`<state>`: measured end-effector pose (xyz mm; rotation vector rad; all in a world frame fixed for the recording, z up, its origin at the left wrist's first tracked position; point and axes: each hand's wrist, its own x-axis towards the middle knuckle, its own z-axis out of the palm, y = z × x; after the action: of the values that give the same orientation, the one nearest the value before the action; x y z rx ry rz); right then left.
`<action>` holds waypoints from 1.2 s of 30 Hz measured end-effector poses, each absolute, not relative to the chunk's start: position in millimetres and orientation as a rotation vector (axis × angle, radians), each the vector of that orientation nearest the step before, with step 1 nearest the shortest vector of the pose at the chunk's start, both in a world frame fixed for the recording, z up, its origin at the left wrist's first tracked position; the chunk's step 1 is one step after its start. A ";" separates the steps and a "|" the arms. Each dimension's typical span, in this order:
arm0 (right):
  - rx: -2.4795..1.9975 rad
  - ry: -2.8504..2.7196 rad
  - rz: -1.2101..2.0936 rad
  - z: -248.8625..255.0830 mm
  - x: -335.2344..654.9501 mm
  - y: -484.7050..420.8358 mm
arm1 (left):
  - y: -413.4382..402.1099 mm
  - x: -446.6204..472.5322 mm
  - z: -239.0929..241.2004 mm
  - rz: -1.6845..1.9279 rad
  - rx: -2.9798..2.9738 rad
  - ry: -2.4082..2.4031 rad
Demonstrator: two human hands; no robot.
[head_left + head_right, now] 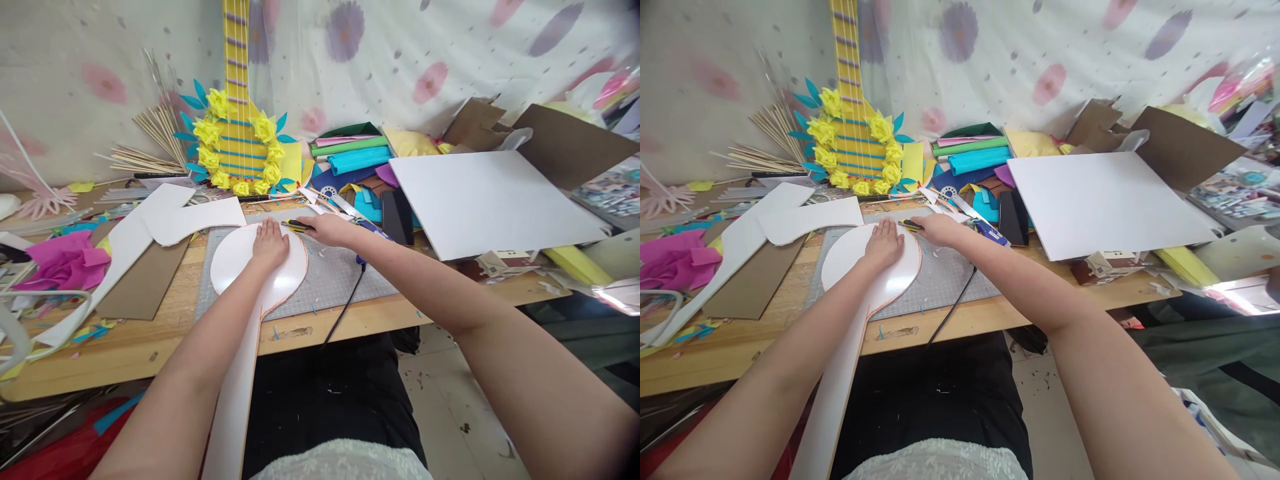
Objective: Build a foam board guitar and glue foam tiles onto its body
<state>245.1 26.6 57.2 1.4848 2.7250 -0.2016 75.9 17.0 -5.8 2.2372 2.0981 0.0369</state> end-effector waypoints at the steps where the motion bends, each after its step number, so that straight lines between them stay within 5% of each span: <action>1: 1.484 2.719 -0.197 59.1 245.5 25.7 | 17.9 76.5 -6.3 0.046 2.233 2.105; 13: 1.573 2.737 -0.169 59.1 239.7 53.7 | 34.6 72.9 -8.2 0.378 2.253 2.127; 36: 1.390 2.737 -0.134 66.7 249.5 59.2 | 31.9 76.9 -5.7 0.220 2.285 2.146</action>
<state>249.5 59.2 66.7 1.3904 2.7365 -0.1336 76.9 31.9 -5.7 2.2853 2.1460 0.2197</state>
